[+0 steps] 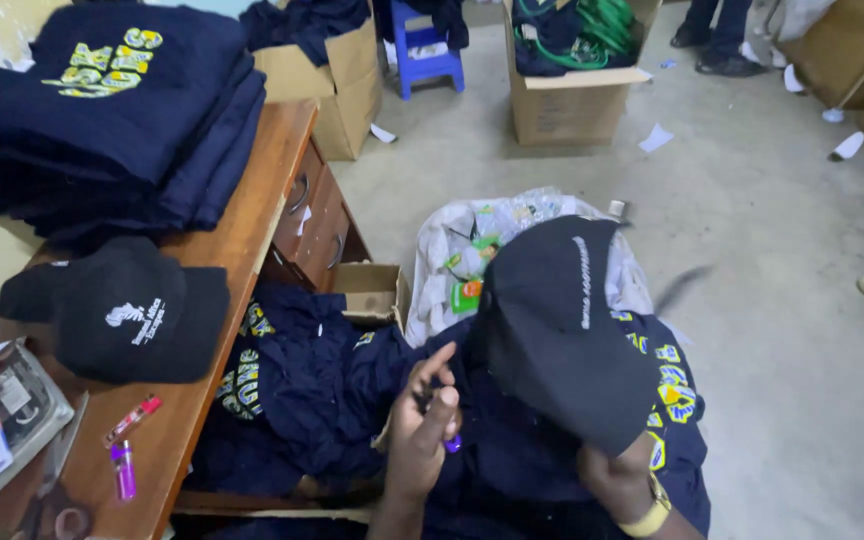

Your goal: Inspecting a baseball cap and removing loose threads and lint by hand in a factory environment.

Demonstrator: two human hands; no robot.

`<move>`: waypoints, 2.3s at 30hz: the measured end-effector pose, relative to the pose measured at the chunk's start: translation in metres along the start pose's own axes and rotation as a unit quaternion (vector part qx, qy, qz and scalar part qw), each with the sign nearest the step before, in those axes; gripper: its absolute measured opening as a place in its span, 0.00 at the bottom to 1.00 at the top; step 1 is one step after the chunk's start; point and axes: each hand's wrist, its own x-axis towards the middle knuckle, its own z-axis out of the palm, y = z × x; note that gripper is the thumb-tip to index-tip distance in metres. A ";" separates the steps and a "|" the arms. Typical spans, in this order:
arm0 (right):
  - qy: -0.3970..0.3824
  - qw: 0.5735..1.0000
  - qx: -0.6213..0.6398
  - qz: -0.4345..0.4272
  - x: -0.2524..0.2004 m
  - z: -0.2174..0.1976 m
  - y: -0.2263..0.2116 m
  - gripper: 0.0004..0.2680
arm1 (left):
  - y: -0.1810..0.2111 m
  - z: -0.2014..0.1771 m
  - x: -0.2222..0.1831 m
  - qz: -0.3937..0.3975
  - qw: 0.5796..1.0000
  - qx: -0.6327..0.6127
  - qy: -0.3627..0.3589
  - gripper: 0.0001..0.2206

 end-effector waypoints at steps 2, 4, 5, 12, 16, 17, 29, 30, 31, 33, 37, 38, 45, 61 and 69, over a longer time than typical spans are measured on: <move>-0.047 0.998 0.032 0.026 -0.001 -0.003 0.000 0.12 | -0.019 -0.001 -0.006 -0.010 0.997 -0.070 -0.033 0.35; -0.091 0.993 0.064 0.045 0.005 -0.008 0.006 0.12 | -0.025 0.009 -0.007 -0.014 0.987 -0.142 -0.069 0.40; -0.162 0.978 0.111 0.076 0.008 -0.014 0.010 0.13 | -0.021 0.018 -0.009 0.025 0.998 0.038 -0.050 0.39; -0.469 0.783 0.327 0.244 0.019 -0.049 0.011 0.19 | -0.003 0.036 -0.036 0.164 0.938 0.305 0.029 0.25; -0.189 0.691 0.615 0.331 0.075 -0.049 -0.042 0.15 | -0.003 0.030 -0.035 0.147 0.942 0.301 0.006 0.27; -0.127 0.695 0.628 0.328 0.085 -0.052 -0.052 0.22 | -0.005 0.032 -0.036 0.128 0.950 0.284 -0.012 0.29; 0.077 0.970 0.070 0.222 0.087 -0.074 -0.136 0.13 | -0.011 0.040 -0.051 0.154 0.951 0.268 -0.010 0.28; -0.102 0.931 0.096 0.336 0.092 -0.070 -0.149 0.17 | -0.009 0.039 -0.048 0.161 0.949 0.270 -0.034 0.28; -0.096 0.930 0.098 0.341 0.086 -0.061 -0.141 0.17 | -0.008 0.041 -0.055 0.158 0.948 0.273 -0.040 0.28; -0.258 0.877 0.057 0.402 0.083 -0.038 -0.120 0.28 | -0.006 0.045 -0.054 0.178 0.940 0.290 -0.035 0.29; -0.197 0.831 0.285 0.435 0.070 -0.019 -0.096 0.22 | -0.023 0.042 -0.058 0.209 0.933 0.294 0.005 0.28; -0.147 0.811 0.364 0.434 0.062 -0.014 -0.086 0.14 | -0.016 0.042 -0.058 0.187 0.938 0.292 -0.004 0.29; -0.023 0.983 -0.013 0.182 0.075 -0.063 -0.110 0.24 | -0.031 0.025 -0.050 0.138 0.940 0.312 -0.036 0.40; -0.061 0.938 0.128 0.317 0.090 -0.060 -0.150 0.17 | 0.033 0.042 -0.066 0.276 0.809 0.428 -0.293 0.28; -0.092 0.949 0.110 0.282 0.102 -0.068 -0.167 0.16 | 0.029 0.047 -0.061 0.480 0.701 0.500 -0.170 0.19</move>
